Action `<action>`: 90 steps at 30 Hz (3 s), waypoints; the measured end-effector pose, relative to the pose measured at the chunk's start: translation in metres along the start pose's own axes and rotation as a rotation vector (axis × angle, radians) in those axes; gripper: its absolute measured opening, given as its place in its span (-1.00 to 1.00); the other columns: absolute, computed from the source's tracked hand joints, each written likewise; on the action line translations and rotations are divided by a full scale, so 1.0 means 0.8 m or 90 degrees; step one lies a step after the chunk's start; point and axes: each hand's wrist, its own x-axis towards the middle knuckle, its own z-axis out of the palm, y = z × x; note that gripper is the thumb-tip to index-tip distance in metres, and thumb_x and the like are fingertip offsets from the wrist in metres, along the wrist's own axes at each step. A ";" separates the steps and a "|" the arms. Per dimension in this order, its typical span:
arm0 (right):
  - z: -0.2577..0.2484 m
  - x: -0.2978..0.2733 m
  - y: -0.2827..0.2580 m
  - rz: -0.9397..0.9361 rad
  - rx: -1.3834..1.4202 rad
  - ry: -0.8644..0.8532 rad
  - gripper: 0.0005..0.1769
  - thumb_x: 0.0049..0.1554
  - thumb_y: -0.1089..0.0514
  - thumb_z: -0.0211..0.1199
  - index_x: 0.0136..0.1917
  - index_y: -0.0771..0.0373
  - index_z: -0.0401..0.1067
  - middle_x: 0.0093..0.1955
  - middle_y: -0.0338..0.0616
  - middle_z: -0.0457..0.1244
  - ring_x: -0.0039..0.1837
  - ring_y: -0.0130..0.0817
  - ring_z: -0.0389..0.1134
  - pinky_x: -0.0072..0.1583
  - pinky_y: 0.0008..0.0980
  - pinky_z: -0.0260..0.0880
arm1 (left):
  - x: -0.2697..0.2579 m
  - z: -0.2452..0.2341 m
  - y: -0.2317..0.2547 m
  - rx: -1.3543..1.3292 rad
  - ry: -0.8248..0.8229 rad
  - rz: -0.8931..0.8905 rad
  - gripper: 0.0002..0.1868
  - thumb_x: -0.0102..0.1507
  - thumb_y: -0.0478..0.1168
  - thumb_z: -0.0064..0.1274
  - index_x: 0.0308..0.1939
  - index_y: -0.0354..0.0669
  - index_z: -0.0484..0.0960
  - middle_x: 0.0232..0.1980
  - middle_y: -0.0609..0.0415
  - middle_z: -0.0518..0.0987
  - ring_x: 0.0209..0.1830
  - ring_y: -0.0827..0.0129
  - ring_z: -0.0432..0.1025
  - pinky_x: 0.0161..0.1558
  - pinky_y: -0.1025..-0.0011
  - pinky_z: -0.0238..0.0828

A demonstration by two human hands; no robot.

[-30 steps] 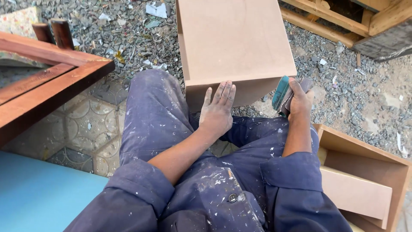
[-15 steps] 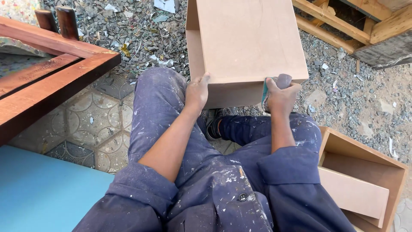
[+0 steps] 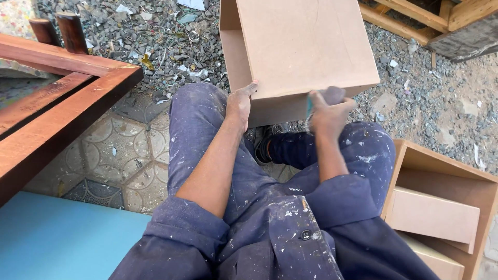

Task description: Sanding the edges and surfaces of a wooden box using a sanding block

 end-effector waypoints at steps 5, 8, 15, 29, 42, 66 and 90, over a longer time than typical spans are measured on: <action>0.026 -0.033 -0.037 -0.009 0.064 -0.008 -0.16 -0.04 -0.02 0.57 0.23 0.20 0.02 0.04 0.17 0.25 0.16 0.14 0.36 0.21 -0.01 0.30 | -0.001 -0.005 0.008 -0.045 -0.040 -0.032 -0.59 0.08 -0.05 0.35 -0.07 -0.15 0.69 -0.13 0.09 0.66 -0.17 0.32 0.58 -0.07 0.25 0.44; 0.050 -0.079 -0.075 0.014 0.053 -0.114 -0.13 -0.11 -0.08 0.57 0.23 0.16 0.04 0.07 0.11 0.27 0.20 0.09 0.35 0.24 -0.04 0.31 | 0.019 -0.013 -0.002 -0.096 -0.068 -0.068 -0.60 0.10 -0.11 0.33 -0.05 -0.22 0.68 -0.20 0.05 0.69 -0.28 0.28 0.64 -0.16 0.23 0.57; 0.025 -0.018 -0.035 0.022 -0.009 -0.081 -0.06 -0.06 -0.15 0.59 0.28 0.19 0.02 0.14 0.21 0.28 0.27 0.21 0.34 0.29 0.04 0.26 | 0.041 -0.016 -0.014 -0.077 -0.098 -0.085 -0.50 0.08 -0.10 0.40 0.02 -0.19 0.62 -0.15 0.05 0.70 -0.25 0.26 0.67 -0.12 0.17 0.59; 0.026 0.034 0.006 0.045 -0.030 -0.069 -0.15 -0.08 -0.11 0.59 0.22 0.13 0.08 0.11 0.12 0.31 0.26 0.17 0.37 0.27 0.01 0.32 | -0.006 0.003 0.021 0.040 -0.001 -0.052 -0.39 0.00 0.05 0.40 0.04 -0.20 0.69 0.05 -0.04 0.65 0.16 0.17 0.54 0.17 0.16 0.35; 0.024 -0.006 -0.022 -0.072 -0.030 -0.074 -0.21 0.00 0.01 0.49 0.23 0.20 -0.02 0.08 0.23 0.26 0.20 0.28 0.35 0.19 0.09 0.28 | 0.001 -0.003 0.021 0.011 -0.015 -0.082 -0.43 -0.01 0.03 0.40 -0.03 -0.22 0.68 -0.14 -0.06 0.71 -0.04 0.22 0.63 0.03 0.19 0.44; 0.054 -0.096 -0.096 -0.058 0.033 -0.143 -0.21 -0.07 0.08 0.52 0.22 0.31 0.07 0.05 0.14 0.19 0.16 0.23 0.35 0.20 0.12 0.33 | 0.011 -0.011 0.032 -0.113 -0.096 -0.096 -0.56 0.15 -0.14 0.33 -0.06 -0.39 0.57 -0.45 0.02 0.62 -0.45 0.27 0.64 -0.25 0.30 0.60; 0.010 -0.032 -0.061 -0.008 0.035 -0.111 -0.22 -0.03 -0.03 0.50 0.21 0.28 0.07 0.07 0.21 0.23 0.18 0.25 0.37 0.21 0.10 0.31 | 0.011 -0.015 0.028 -0.141 -0.129 -0.103 -0.75 0.16 -0.19 0.28 -0.24 -0.33 0.65 -0.38 -0.08 0.68 -0.42 0.13 0.66 -0.22 0.24 0.63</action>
